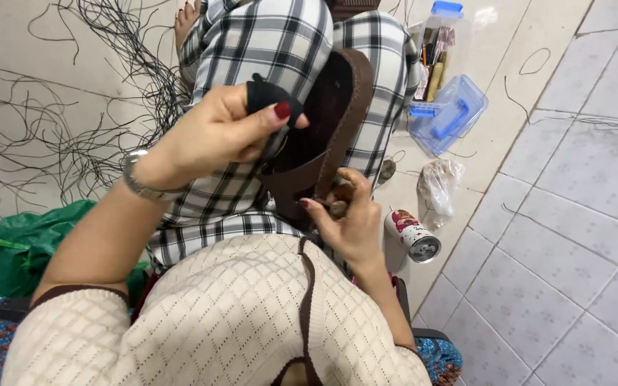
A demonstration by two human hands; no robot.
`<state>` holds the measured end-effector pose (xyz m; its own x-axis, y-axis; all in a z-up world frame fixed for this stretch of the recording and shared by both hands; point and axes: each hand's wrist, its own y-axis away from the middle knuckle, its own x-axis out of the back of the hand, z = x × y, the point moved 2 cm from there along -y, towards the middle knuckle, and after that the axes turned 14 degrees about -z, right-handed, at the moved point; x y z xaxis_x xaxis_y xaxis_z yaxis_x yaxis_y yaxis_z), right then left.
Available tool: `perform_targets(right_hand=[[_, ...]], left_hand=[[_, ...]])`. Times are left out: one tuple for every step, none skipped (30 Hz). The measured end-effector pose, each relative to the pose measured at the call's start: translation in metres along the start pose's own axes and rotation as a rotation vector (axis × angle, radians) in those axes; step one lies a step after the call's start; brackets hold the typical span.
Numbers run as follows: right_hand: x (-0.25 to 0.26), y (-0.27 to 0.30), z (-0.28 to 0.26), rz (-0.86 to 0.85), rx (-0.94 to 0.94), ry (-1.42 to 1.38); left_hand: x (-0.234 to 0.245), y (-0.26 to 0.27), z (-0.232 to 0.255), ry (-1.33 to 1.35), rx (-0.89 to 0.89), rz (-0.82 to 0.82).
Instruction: Hand-sewing a strap onto a sandal sole using a needle and thread while sitting on the floor.
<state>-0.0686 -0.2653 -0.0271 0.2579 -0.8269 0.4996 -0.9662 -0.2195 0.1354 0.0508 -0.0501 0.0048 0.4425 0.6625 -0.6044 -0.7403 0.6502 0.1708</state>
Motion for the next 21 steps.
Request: perform_targets(right_hand=[[-0.004,0.002,-0.006,0.007,0.027,0.058],[-0.008,0.004,-0.011,0.014,0.054,0.116],[-0.007,0.001,-0.014,0.020,0.060,0.115],[-0.005,-0.003,-0.018,0.015,0.069,0.115],[-0.004,-0.008,-0.022,0.011,0.078,0.117],[-0.003,-0.009,-0.031,0.018,0.083,0.119],[-0.001,-0.010,-0.040,0.012,0.081,0.146],[0.001,-0.012,-0.048,0.006,0.078,0.173],[0.004,-0.008,-0.038,0.007,0.086,0.177],[0.004,-0.006,-0.025,-0.088,0.001,0.162],[0.002,0.000,-0.013,-0.192,-0.090,0.143],[0.016,0.003,-0.017,-0.200,-0.088,0.146],[0.029,0.005,-0.021,-0.324,-0.085,0.119],[0.042,0.006,-0.024,-0.449,-0.082,0.092],[0.052,0.005,-0.032,-0.464,-0.090,0.093],[0.063,0.003,-0.042,-0.423,-0.026,0.227],[0.074,0.001,-0.051,-0.372,0.043,0.364],[0.074,0.002,-0.042,-0.379,0.039,0.369],[0.074,0.002,-0.034,-0.416,0.084,0.446],[0.073,0.002,-0.026,-0.453,0.130,0.524],[0.072,0.000,-0.025,-0.461,0.126,0.523]], left_hand=[[-0.001,0.004,0.003,-0.106,0.014,-0.022],[-0.002,0.009,0.007,-0.212,0.026,-0.043],[-0.002,0.013,0.004,-0.219,0.023,-0.046],[-0.002,0.017,0.001,-0.273,0.054,-0.036],[-0.001,0.020,0.000,-0.325,0.083,-0.028],[0.002,0.029,0.006,-0.331,0.078,-0.033],[0.005,0.038,0.013,-0.479,0.089,-0.030],[0.008,0.046,0.020,-0.628,0.101,-0.026],[0.023,0.056,0.016,-0.630,0.092,-0.024],[0.043,0.067,0.015,-1.147,0.110,0.255],[0.059,0.084,0.011,-1.646,0.129,0.550],[0.046,0.079,0.016,-1.641,0.132,0.557],[0.031,0.072,0.022,-1.563,-0.073,0.442],[0.016,0.065,0.029,-1.474,-0.273,0.326],[0.002,0.060,0.023,-1.462,-0.261,0.334],[-0.012,0.053,0.014,-1.309,-0.088,0.144],[-0.026,0.044,0.005,-1.147,0.064,-0.051],[-0.027,0.046,-0.002,-1.138,0.063,-0.049],[-0.027,0.046,-0.010,-1.209,0.161,-0.092],[-0.027,0.046,-0.018,-1.279,0.262,-0.135],[-0.026,0.047,-0.020,-1.271,0.266,-0.134]])
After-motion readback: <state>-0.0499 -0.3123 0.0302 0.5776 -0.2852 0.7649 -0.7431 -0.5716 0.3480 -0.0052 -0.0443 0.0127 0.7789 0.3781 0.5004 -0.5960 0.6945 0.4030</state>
